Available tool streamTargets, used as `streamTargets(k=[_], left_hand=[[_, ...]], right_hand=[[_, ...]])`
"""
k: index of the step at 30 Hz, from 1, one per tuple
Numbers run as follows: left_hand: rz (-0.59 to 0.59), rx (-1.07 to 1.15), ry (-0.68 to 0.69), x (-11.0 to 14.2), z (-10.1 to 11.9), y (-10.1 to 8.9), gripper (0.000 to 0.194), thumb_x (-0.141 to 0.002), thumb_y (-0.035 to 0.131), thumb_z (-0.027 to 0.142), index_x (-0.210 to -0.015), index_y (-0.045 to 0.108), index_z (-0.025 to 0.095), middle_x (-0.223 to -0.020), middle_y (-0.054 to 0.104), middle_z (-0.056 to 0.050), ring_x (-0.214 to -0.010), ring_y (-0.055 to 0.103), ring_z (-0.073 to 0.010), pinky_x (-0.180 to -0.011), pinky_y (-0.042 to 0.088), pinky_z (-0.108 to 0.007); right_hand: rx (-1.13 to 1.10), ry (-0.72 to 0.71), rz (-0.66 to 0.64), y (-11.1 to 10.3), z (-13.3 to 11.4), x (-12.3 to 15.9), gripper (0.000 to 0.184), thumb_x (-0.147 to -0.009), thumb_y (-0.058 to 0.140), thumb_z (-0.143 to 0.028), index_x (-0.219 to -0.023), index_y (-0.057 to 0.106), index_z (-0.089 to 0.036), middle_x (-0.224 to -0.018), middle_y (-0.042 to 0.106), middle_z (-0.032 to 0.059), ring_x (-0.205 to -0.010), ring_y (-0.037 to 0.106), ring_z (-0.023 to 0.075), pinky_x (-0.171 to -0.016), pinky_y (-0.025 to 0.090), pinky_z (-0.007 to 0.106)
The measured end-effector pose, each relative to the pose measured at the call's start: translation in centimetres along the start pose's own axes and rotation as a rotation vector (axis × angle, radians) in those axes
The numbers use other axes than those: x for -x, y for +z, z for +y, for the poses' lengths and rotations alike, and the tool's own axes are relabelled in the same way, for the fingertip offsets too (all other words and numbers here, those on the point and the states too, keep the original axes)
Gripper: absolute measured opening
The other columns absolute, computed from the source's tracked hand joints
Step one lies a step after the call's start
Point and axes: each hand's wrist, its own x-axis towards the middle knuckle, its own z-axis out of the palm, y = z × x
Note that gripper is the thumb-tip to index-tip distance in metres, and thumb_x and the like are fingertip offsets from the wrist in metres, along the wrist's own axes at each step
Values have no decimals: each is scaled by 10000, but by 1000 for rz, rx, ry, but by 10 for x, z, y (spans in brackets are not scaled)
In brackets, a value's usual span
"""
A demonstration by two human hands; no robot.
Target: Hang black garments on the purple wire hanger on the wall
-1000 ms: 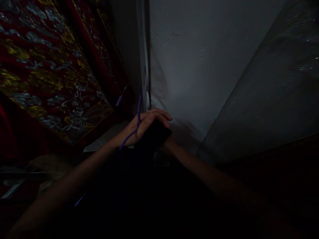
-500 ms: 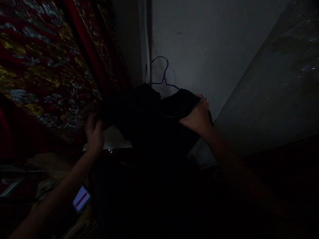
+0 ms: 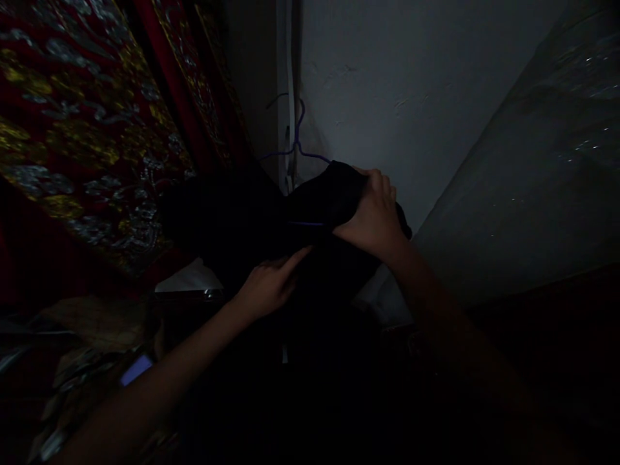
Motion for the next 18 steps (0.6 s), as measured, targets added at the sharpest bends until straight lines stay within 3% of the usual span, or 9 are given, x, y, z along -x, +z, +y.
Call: streamTargets(k=[2,5,9,12,14,15,18], left_hand=[[-17,-89,-157,-5,0,-1,617,-976,471,256,-1571,311,222,-1233,709,-133,-993,730,-295,-856,564,-431],[-87,-241,-352,-3,-7,-3,406,-1013,422,337,-1330,581,140,-1056,750,-173,-906,744,-336,-772,562,-441],[-72,-178,-301,13,-18,7,312,-994,504,397,-1166,663,191,-1076,746,-140,-940,734,-294,-779,548,-379],[5,-12,-263,29,-19,30,239,-959,562,419,-968,687,215,-936,736,-92,-842,711,-251,-740,537,-350],[109,108,-272,39,-15,49,174,-940,561,337,-844,651,224,-826,704,-60,-782,683,-232,-721,533,-350],[174,171,-276,43,-12,58,137,-917,561,285,-810,626,229,-808,693,-49,-781,674,-228,-726,537,-355],[373,339,-301,53,0,83,60,-837,572,196,-856,577,253,-858,684,-31,-861,675,-236,-805,558,-392]], right_hand=[[-17,-44,-43,-3,1,5,922,-652,805,-328,-1465,391,-192,-1337,489,187,-1254,471,457,-1049,398,630],[-36,-64,-95,-6,9,19,952,-642,798,-296,-1492,382,-194,-1334,485,181,-1265,460,452,-1063,396,621],[-100,-55,-66,-4,13,40,952,-638,779,-263,-1502,386,-199,-1430,440,178,-1353,398,437,-1115,350,632],[-279,75,91,9,-2,68,656,-747,725,-317,-1360,518,-215,-1419,487,154,-1347,435,380,-1109,364,594],[-477,284,190,27,-21,98,293,-858,646,-370,-1107,614,-220,-1184,619,114,-1172,564,310,-1022,445,500],[-600,420,171,38,-33,115,192,-906,599,-403,-967,613,-222,-997,645,77,-1012,612,268,-928,485,436],[-966,645,-259,73,-67,162,346,-971,501,-527,-837,590,-222,-787,618,18,-789,604,203,-755,486,330]])
